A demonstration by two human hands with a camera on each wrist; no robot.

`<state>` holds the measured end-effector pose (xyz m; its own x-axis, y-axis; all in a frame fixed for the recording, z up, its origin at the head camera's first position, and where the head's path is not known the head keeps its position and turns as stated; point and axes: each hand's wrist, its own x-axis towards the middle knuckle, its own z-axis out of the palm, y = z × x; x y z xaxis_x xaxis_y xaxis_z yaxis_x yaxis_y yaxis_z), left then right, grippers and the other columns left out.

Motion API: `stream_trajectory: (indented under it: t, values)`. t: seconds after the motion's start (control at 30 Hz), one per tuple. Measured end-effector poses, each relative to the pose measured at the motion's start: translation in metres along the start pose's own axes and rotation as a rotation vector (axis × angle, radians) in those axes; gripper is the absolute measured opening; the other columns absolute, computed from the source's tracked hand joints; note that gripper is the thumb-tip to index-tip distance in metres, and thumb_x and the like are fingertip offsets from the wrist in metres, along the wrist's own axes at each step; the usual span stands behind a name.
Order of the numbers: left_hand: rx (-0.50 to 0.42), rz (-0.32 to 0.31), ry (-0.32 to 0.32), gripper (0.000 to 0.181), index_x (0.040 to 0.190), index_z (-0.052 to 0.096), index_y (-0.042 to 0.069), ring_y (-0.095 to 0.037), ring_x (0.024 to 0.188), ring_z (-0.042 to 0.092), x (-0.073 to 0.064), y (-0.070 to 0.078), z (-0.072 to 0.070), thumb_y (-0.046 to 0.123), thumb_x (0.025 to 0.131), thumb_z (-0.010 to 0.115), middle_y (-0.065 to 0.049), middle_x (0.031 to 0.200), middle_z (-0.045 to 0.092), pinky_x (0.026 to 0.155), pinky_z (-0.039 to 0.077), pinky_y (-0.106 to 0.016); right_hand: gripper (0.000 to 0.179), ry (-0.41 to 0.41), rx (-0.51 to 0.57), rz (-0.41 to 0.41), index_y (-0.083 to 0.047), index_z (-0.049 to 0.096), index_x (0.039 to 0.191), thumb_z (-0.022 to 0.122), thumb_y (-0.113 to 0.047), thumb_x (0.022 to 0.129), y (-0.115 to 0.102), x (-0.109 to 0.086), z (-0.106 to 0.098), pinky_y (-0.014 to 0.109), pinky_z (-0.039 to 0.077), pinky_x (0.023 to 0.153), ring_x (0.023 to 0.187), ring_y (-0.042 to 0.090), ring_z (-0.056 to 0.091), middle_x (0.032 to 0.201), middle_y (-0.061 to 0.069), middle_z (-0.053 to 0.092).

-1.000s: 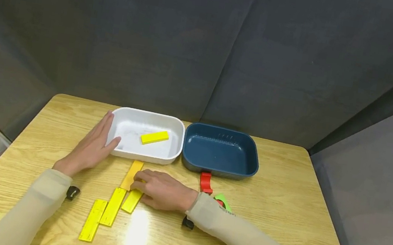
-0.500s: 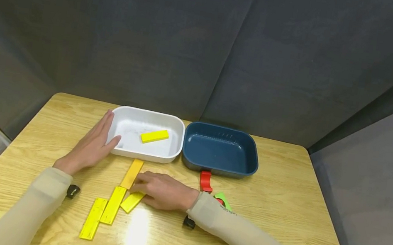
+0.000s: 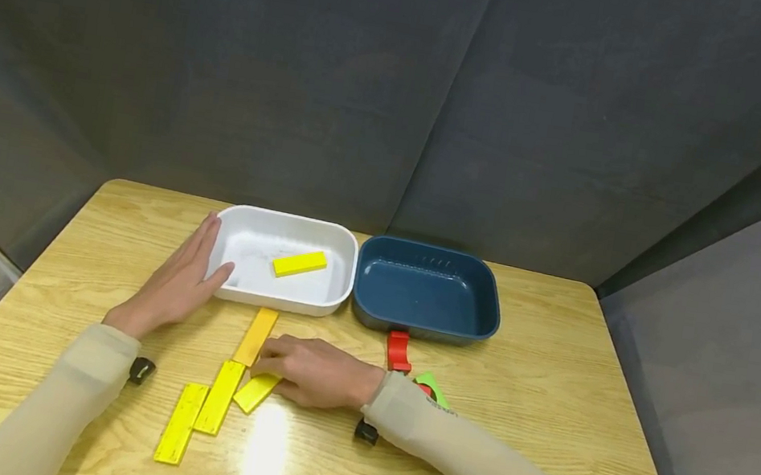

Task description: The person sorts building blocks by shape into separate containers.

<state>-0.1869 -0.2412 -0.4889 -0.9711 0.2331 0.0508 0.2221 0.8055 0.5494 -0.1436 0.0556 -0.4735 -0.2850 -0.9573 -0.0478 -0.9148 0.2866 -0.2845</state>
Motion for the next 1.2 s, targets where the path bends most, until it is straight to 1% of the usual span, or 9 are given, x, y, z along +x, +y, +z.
stream_trajectory:
  t: [0.2, 0.37, 0.57, 0.87, 1.03, 1.2]
  values:
    - [0.001, -0.003, -0.003, 0.088, 0.171, -0.01, 0.009, -0.038, 0.166, -0.001, 0.001, -0.001, 0.001, 0.052, 0.113, 0.041, -0.005, 0.179, -0.017, 0.132, 0.01, -0.062, 0.035, 0.007, -0.025, 0.006, -0.018, 0.072, 0.139, 0.072, -0.016, 0.103, -0.001, -0.002, -0.001, 0.017, 0.051, 0.1, 0.117, 0.011, 0.062, 0.132, 0.0, 0.067]
    - [0.004, -0.001, -0.004, 0.088, 0.171, -0.01, 0.008, -0.038, 0.166, -0.002, 0.001, -0.002, 0.002, 0.051, 0.113, 0.041, -0.008, 0.18, -0.016, 0.132, 0.011, -0.062, 0.034, 0.024, -0.043, 0.011, -0.017, 0.072, 0.137, 0.073, -0.019, 0.103, -0.004, -0.004, -0.004, 0.017, 0.052, 0.097, 0.114, 0.011, 0.063, 0.13, -0.001, 0.068]
    - [-0.001, 0.003, -0.003, 0.088, 0.171, -0.01, 0.008, -0.037, 0.166, -0.002, 0.001, -0.002, 0.001, 0.05, 0.113, 0.041, -0.004, 0.179, -0.018, 0.132, 0.01, -0.062, 0.033, 0.037, -0.076, 0.025, -0.018, 0.072, 0.136, 0.074, -0.023, 0.103, -0.005, -0.006, -0.008, 0.018, 0.052, 0.095, 0.112, 0.01, 0.063, 0.127, -0.002, 0.068]
    - [0.002, 0.001, 0.0, 0.089, 0.171, -0.01, 0.008, -0.038, 0.166, -0.001, 0.002, -0.002, 0.002, 0.05, 0.113, 0.042, -0.005, 0.179, -0.017, 0.132, 0.011, -0.062, 0.034, 0.063, -0.112, 0.031, -0.018, 0.072, 0.135, 0.074, -0.023, 0.102, -0.007, -0.009, -0.015, 0.018, 0.054, 0.092, 0.106, 0.01, 0.063, 0.122, -0.002, 0.068]
    - [0.002, -0.002, 0.001, 0.088, 0.171, -0.011, 0.008, -0.039, 0.166, -0.001, 0.002, -0.002, 0.002, 0.048, 0.113, 0.043, -0.004, 0.179, -0.018, 0.131, 0.011, -0.062, 0.036, 0.08, -0.13, 0.052, -0.018, 0.071, 0.136, 0.074, -0.021, 0.101, -0.008, -0.01, -0.023, 0.02, 0.054, 0.094, 0.108, 0.011, 0.063, 0.124, -0.002, 0.068]
    - [0.004, -0.002, 0.002, 0.088, 0.171, -0.01, 0.008, -0.039, 0.166, 0.0, 0.002, -0.001, 0.001, 0.048, 0.113, 0.042, -0.004, 0.179, -0.018, 0.131, 0.011, -0.063, 0.037, 0.082, -0.157, 0.051, -0.017, 0.071, 0.138, 0.075, -0.023, 0.101, -0.007, -0.009, -0.029, 0.023, 0.055, 0.099, 0.112, 0.013, 0.064, 0.126, -0.001, 0.068]
